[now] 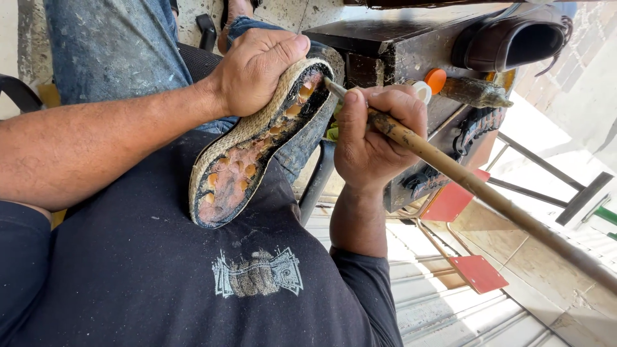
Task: Applying adhesive to the inner surface of a shoe sole using a brush
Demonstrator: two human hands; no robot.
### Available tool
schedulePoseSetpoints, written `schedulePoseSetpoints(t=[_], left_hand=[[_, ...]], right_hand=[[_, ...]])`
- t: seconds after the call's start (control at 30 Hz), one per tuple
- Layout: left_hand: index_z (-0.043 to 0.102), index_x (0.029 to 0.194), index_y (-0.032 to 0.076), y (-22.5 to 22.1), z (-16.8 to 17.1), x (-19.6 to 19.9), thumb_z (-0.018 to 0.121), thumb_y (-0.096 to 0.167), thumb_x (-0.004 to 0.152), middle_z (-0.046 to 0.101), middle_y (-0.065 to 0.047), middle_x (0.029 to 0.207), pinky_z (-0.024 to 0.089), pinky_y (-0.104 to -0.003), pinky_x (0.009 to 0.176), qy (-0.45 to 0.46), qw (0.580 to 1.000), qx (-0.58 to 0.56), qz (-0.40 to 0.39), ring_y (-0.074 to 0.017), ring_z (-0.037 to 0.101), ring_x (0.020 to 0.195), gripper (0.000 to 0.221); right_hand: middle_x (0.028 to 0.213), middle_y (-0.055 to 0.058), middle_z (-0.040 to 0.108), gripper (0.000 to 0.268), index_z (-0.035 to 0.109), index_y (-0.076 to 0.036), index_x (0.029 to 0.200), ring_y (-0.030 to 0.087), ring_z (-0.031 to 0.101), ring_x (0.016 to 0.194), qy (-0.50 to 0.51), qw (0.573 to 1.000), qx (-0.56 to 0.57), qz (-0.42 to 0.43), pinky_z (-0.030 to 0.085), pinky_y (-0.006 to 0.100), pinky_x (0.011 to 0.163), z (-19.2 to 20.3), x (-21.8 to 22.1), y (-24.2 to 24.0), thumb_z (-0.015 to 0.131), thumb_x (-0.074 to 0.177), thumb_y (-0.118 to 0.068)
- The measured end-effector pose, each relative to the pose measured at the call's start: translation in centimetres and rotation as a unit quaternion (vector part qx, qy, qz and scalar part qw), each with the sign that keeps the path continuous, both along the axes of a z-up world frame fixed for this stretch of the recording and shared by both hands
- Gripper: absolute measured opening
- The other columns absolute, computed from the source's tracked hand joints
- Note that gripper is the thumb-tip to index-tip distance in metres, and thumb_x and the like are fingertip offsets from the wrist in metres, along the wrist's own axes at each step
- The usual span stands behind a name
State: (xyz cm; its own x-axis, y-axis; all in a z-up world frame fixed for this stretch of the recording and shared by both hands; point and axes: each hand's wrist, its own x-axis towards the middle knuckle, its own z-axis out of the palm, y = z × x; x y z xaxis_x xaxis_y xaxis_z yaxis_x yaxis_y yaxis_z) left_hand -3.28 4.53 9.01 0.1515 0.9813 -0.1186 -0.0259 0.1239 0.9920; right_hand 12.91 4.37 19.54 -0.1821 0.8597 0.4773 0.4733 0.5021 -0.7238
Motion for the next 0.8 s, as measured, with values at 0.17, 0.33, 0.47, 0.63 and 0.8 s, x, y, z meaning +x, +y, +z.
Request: schedulePoseSetpoints(t=[0.17,0.33,0.47,0.63,0.8], left_hand=[[0.035,0.069,0.015,-0.3,0.4,0.0,0.040,0.039,0.112,0.039,0.005,0.070,0.034,-0.035,0.074,0.006,1.000,-0.014,-0.010,-0.0119,0.039,0.072,0.049],[0.037,0.069,0.017,-0.8,0.9,-0.3,0.041,0.040,0.111,0.040,0.006,0.071,0.035,-0.033,0.071,-0.023,0.999,-0.022,-0.017,-0.0099,0.039,0.072,0.049],[0.059,0.075,0.019,-1.0,1.2,-0.6,0.038,0.043,0.108,0.057,0.008,0.071,0.040,-0.030,0.072,-0.023,0.999,-0.027,-0.019,-0.0074,0.047,0.071,0.047],[0.035,0.071,0.018,-1.3,0.3,-0.1,0.039,0.042,0.112,0.037,0.007,0.072,0.034,-0.033,0.071,-0.013,1.000,-0.007,-0.011,-0.0103,0.036,0.072,0.047],[0.044,0.070,0.017,-1.6,0.7,-0.3,0.042,0.044,0.110,0.045,0.008,0.068,0.039,-0.033,0.071,0.016,0.999,-0.043,0.012,-0.0096,0.043,0.072,0.049]], right_hand=[[0.083,0.015,0.066,0.017,0.054,-0.012,0.098,0.022,0.062,0.076,0.049,0.996,0.051,0.045,0.053,0.033,0.077,-0.8,-0.8,0.0,0.070,0.093,-0.008],[0.088,0.018,0.068,0.018,0.054,-0.009,0.091,0.024,0.067,0.077,0.063,0.988,0.051,0.133,0.056,0.033,0.073,-0.8,0.0,0.3,0.072,0.093,-0.012],[0.094,0.017,0.069,0.010,0.060,-0.007,0.089,0.026,0.071,0.083,0.045,0.951,-0.022,0.305,0.061,0.034,0.073,0.5,1.3,1.1,0.068,0.095,-0.005],[0.095,0.022,0.069,0.013,0.057,-0.006,0.090,0.028,0.071,0.081,0.013,0.970,0.024,0.243,0.061,0.036,0.074,0.4,0.8,0.6,0.070,0.095,-0.006],[0.083,0.015,0.060,0.016,0.055,-0.008,0.092,0.021,0.064,0.073,0.021,0.995,-0.036,0.091,0.055,0.030,0.071,0.7,0.3,-1.4,0.071,0.094,-0.006]])
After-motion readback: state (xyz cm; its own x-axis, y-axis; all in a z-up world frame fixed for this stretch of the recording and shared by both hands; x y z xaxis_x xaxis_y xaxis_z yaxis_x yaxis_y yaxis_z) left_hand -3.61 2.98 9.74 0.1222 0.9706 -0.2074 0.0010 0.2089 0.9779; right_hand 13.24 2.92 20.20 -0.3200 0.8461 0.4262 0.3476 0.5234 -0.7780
